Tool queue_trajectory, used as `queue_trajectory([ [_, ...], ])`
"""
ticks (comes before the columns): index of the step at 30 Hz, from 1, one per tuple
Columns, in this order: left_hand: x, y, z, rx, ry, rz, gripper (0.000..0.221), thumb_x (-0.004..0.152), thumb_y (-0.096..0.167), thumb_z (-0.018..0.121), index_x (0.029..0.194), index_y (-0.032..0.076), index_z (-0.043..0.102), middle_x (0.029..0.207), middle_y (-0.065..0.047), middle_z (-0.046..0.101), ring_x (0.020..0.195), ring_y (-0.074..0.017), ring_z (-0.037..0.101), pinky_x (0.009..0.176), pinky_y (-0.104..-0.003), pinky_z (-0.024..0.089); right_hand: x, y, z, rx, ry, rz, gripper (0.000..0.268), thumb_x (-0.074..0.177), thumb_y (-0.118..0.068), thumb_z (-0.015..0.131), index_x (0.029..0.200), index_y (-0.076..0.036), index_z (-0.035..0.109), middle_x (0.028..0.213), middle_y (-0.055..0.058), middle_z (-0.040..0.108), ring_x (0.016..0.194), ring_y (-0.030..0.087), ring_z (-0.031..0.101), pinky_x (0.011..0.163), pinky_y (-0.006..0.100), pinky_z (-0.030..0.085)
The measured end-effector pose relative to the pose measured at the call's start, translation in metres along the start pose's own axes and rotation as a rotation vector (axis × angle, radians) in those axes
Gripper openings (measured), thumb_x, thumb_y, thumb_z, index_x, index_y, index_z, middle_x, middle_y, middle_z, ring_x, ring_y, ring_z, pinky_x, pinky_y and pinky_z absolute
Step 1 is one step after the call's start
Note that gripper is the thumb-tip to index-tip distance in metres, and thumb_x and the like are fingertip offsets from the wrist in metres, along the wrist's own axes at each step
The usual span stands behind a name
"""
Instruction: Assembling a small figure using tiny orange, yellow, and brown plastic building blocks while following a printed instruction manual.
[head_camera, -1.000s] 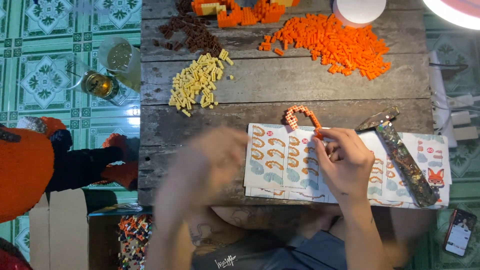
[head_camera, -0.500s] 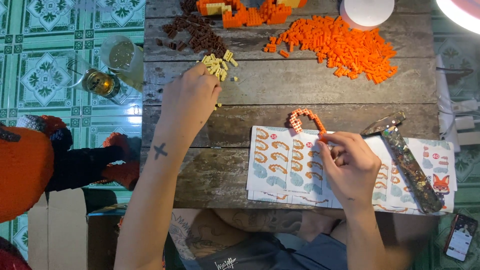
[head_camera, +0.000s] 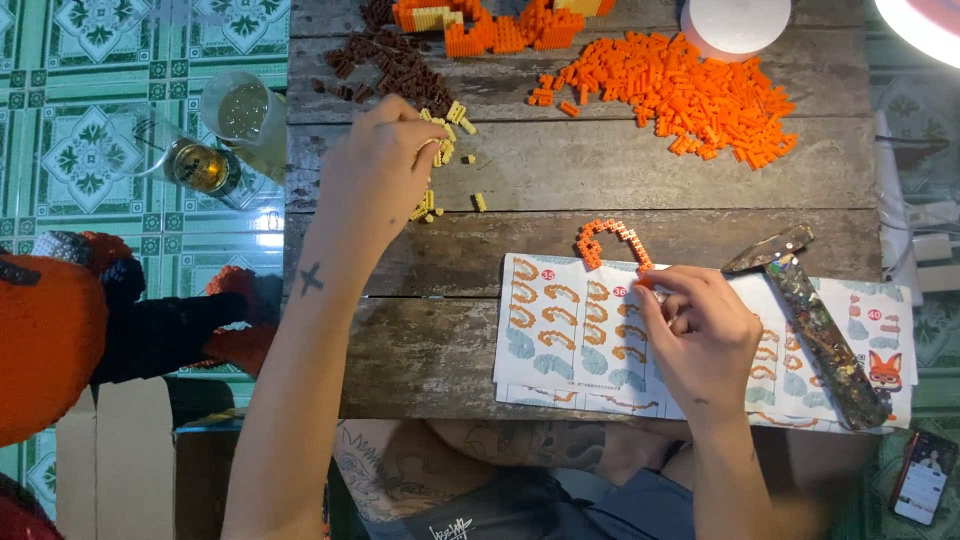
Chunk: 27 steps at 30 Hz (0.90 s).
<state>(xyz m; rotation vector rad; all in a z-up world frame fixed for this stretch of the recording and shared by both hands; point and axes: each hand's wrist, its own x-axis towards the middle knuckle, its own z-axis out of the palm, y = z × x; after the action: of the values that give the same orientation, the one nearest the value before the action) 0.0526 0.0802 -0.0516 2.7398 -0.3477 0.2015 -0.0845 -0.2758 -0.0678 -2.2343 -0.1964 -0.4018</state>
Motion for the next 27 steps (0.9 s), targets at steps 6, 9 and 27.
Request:
queue_trajectory([
  [6, 0.012, 0.005, 0.014, 0.188, -0.054, -0.044, 0.016, 0.111, 0.019, 0.079, 0.117, 0.010, 0.090, 0.108, -0.008, 0.071, 0.061, -0.0328, 0.071, 0.049, -0.046, 0.055, 0.000, -0.001, -0.002, -0.050, -0.022, -0.058, 0.007, 0.108, 0.000, 0.088, 0.112, 0.001, 0.083, 0.112, 0.017, 0.079, 0.064, 0.011, 0.056, 0.063, 0.025, 0.048],
  [9, 0.014, 0.007, 0.016, 0.310, -0.005, 0.013, 0.019, 0.108, 0.019, 0.087, 0.095, 0.006, 0.080, 0.098, -0.008, 0.066, 0.057, -0.0307, 0.067, 0.046, -0.043, 0.051, -0.001, 0.000, -0.002, -0.047, -0.023, -0.065, 0.007, 0.108, 0.002, 0.088, 0.112, 0.001, 0.083, 0.113, 0.017, 0.079, 0.064, 0.011, 0.056, 0.063, 0.024, 0.048],
  [27, 0.035, 0.002, 0.021, 0.349, -0.117, -0.061, 0.016, 0.103, 0.019, 0.086, 0.095, 0.007, 0.079, 0.101, -0.013, 0.072, 0.071, -0.0414, 0.075, 0.061, -0.056, 0.063, 0.000, 0.001, -0.003, -0.043, -0.035, -0.068, 0.010, 0.107, 0.004, 0.089, 0.115, 0.005, 0.082, 0.114, 0.020, 0.079, 0.066, 0.012, 0.056, 0.063, 0.025, 0.049],
])
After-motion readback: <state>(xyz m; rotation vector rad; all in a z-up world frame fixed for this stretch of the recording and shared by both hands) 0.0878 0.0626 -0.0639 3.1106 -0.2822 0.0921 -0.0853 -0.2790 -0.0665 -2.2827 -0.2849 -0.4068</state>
